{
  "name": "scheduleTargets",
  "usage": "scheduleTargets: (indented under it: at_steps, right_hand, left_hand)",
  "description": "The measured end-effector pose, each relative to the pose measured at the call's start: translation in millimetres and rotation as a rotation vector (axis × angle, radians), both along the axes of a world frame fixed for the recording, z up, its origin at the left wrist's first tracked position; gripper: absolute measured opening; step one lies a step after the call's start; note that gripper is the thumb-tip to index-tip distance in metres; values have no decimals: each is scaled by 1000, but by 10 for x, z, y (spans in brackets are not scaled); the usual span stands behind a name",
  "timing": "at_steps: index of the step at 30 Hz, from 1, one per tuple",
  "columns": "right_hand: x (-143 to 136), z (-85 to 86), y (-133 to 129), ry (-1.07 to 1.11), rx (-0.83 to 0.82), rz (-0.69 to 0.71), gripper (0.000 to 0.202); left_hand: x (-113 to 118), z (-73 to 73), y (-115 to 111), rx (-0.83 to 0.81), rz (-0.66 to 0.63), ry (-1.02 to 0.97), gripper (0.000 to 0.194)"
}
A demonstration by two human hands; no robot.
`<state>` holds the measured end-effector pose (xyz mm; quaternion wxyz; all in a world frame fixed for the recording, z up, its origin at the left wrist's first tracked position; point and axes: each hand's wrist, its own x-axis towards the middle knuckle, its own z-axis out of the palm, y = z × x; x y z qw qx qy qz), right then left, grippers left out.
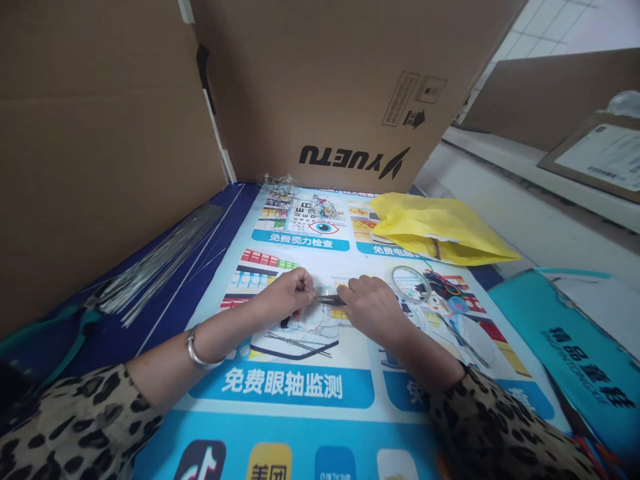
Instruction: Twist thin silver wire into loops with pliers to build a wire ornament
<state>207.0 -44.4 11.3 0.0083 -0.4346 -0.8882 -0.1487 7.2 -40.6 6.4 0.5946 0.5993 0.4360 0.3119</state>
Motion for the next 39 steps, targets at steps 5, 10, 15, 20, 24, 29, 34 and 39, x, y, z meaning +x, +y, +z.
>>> scheduleTargets:
  at_steps: [5, 10, 15, 20, 24, 29, 34, 39]
  right_hand:
    - [-1, 1, -2, -18, 26, 1, 9]
    - [-2, -8, -6, -25, 43, -11, 11]
    - [-3, -15, 8, -25, 57, 8, 8]
    - [-14, -17, 15, -37, 59, 11, 12]
    - [-27, 1, 9, -49, 28, 0, 14]
    - [-40, 3, 7, -60, 1, -20, 14]
    - [-46, -14, 10, -56, 5, -19, 14]
    - [-56, -23, 7, -55, -8, -28, 15]
  left_hand:
    - [29, 16, -25, 0, 54, 78, 16]
    - [49, 43, -40, 3, 88, 113, 16]
    - [48, 63, -43, -37, 101, 134, 15]
    - [42, 46, -29, -59, 99, 95, 15]
    - [45, 45, -27, -63, 107, 80, 16]
    - [46, 24, -16, -56, 101, 45, 16]
    - [31, -20, 3, -27, 92, 51, 13]
    - [25, -22, 4, -24, 90, 32, 14]
